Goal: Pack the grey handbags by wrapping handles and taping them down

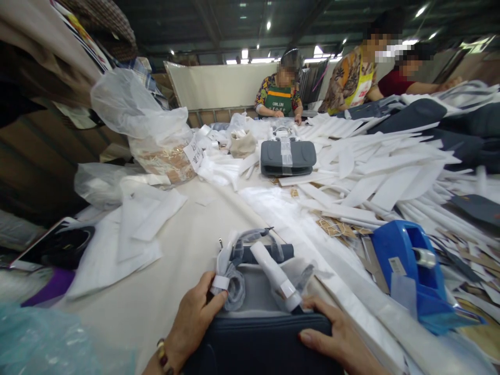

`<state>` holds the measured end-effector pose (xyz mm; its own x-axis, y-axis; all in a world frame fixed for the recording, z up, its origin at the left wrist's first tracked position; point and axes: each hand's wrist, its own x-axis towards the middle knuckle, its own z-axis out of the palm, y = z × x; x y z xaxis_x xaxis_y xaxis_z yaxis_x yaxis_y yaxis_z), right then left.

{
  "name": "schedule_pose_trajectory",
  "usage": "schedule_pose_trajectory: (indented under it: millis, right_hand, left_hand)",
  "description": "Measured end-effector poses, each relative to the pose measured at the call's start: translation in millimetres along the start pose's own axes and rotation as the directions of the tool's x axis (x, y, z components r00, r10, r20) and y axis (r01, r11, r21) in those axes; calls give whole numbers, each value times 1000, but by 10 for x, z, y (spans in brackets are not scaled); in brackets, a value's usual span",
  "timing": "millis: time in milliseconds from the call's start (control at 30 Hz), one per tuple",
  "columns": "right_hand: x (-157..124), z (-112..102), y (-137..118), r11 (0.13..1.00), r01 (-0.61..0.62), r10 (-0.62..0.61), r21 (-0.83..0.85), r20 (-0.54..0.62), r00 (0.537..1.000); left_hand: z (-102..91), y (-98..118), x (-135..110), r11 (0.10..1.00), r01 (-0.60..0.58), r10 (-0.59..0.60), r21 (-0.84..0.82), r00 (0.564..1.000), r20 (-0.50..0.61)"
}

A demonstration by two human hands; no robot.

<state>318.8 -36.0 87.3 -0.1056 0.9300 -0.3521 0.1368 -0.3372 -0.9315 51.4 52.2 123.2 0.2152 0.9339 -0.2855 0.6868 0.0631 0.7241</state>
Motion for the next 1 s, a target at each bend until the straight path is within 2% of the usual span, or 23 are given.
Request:
schedule_pose_trajectory:
  millis: [67,133,200,233,267,300,333,367,400,433,467,500,533,567,600,667,767,867,1000]
  right_hand:
    - [32,43,73,951,-91,71,297,78,994]
    - [62,74,132,855,-155,93,494,148,985]
    - [83,84,158,797,-187,93,575,190,977]
    - [89,82,160,783,-197,91,590,204,975]
    - [92,78,157,776,-199,86,598,213,973]
    - [92,73,150,773,-196,77,603,217,973]
    - [89,68,142,772,-190,68,607,218,974]
    - [85,65,133,772,-181,58,609,217,974]
    - [81,63,124,774,-173,49,609,215,975]
    - [76,63,115,778,-163,39,606,213,976]
    - [72,66,107,783,-154,31,603,209,977]
    - [69,69,99,785,-148,26,601,207,978]
    - [67,73,93,784,-145,22,603,206,978]
    - [66,78,89,781,-143,19,608,206,978]
    - [66,82,88,777,-140,16,614,203,979]
    - [68,88,95,770,-138,16,623,197,980]
    - [78,91,119,770,-138,20,623,192,981]
    - [91,93,131,760,-136,-1,636,210,978]
    - [85,97,99,766,-138,-9,628,225,974]
  left_hand:
    - [-1,22,-16,998,-13,13,63,1000,-8]
    - [14,-5,-21,993,-41,45,112,999,-28]
    - [52,-68,-35,958,-135,181,253,969,-167]
    - [81,-100,-50,906,-206,312,371,916,-254]
    - [118,-122,-71,820,-278,469,500,828,-308]
    - [161,-127,-97,709,-348,620,613,721,-308]
    - [211,-112,-125,593,-417,739,689,622,-259]
    - [267,-72,-149,499,-488,810,717,557,-184]
    - [326,-9,-165,459,-549,830,699,545,-116]
    - [386,76,-167,489,-581,799,651,598,-66]
    - [442,178,-153,579,-566,715,587,699,-32]
    - [493,290,-122,700,-497,576,513,817,7]
    - [536,404,-76,818,-381,398,430,916,55]
    - [569,513,-19,902,-249,223,352,968,114]
    - [594,610,44,947,-141,95,287,981,168]
    - [627,746,165,980,-45,-1,195,973,229]
    - [654,802,276,992,-26,-2,122,976,218]
    - [671,754,300,999,-14,6,30,973,230]
    - [690,676,295,985,64,-25,-161,972,232]
